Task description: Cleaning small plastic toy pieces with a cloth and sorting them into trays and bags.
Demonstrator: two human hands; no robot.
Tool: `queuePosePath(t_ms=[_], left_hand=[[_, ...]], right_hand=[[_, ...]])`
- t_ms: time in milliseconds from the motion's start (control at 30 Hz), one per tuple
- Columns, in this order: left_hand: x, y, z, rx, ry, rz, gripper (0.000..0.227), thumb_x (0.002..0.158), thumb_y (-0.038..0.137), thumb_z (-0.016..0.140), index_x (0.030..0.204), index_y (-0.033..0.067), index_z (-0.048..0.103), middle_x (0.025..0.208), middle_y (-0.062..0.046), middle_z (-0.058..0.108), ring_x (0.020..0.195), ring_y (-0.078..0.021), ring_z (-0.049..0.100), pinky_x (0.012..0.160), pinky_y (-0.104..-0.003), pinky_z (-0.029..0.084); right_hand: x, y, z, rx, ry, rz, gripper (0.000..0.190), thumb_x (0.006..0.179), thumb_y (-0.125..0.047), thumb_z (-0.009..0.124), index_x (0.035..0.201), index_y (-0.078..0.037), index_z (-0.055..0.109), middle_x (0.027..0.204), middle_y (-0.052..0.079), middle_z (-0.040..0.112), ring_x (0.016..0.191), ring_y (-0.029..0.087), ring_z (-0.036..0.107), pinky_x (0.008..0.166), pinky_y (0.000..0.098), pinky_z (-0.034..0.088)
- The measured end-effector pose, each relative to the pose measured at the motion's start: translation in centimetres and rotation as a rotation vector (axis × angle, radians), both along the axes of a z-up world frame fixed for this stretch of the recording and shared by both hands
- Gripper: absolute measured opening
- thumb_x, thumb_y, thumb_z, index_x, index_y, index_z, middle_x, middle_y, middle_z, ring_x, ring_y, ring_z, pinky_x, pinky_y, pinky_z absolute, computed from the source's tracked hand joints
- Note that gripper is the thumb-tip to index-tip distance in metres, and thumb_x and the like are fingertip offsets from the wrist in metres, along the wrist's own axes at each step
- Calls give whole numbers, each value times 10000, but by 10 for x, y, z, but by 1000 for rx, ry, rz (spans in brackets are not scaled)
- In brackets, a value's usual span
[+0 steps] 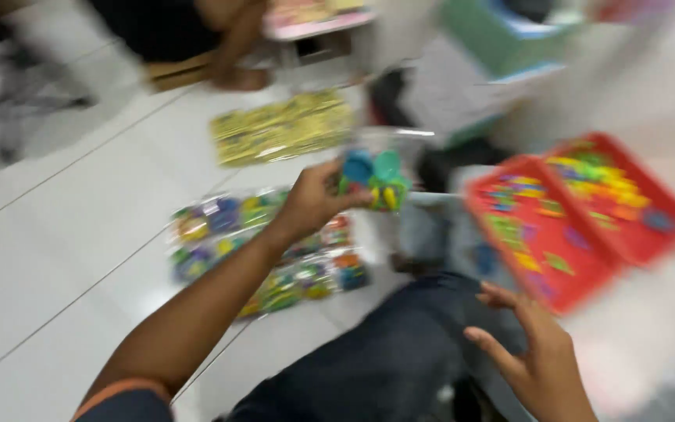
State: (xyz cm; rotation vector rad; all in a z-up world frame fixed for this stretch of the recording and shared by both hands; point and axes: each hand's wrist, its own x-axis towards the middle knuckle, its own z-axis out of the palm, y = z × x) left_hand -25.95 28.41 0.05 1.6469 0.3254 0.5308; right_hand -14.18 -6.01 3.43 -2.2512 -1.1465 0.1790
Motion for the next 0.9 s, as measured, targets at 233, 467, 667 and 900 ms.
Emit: queuePosePath(t_ms=[233,467,667,900], left_hand=[[-103,118,-53,114,17,501,567,751,219,878,1209,-26,648,1136,-162,704,987,-256,761,904,-343,659],[-177,156,-124,62,153,634,378,853,155,801,1182,38,655,1026,-106,754,902,-200,765,817,-299,639],[-196,135,-252,-99,539,680,539,849,273,798,1266,-16,616,1110,-164,698,898,-239,725,786,-322,612],[-189,62,-393,-302,506,471,231,813,174,796,967,23,715,803,-69,717,574,-142,579,554,-284,467]], right_hand=[[-28,82,-88,-603,-549,144,627,811,-737,538,1264,-325,670,1147,-68,748,1067,201,720,960,369,530],[-43,72,-96,-567,-693,-84,398,919,-592,662,1158,-291,764,933,-114,766,928,122,741,990,250,517],[-47,78,-91,-622,-642,-144,278,952,-510,730,1090,-276,788,887,-128,757,843,85,727,913,221,523],[-49,84,-85,-514,-562,-112,235,936,-396,771,1053,-194,803,909,-65,761,851,152,723,902,278,531]])
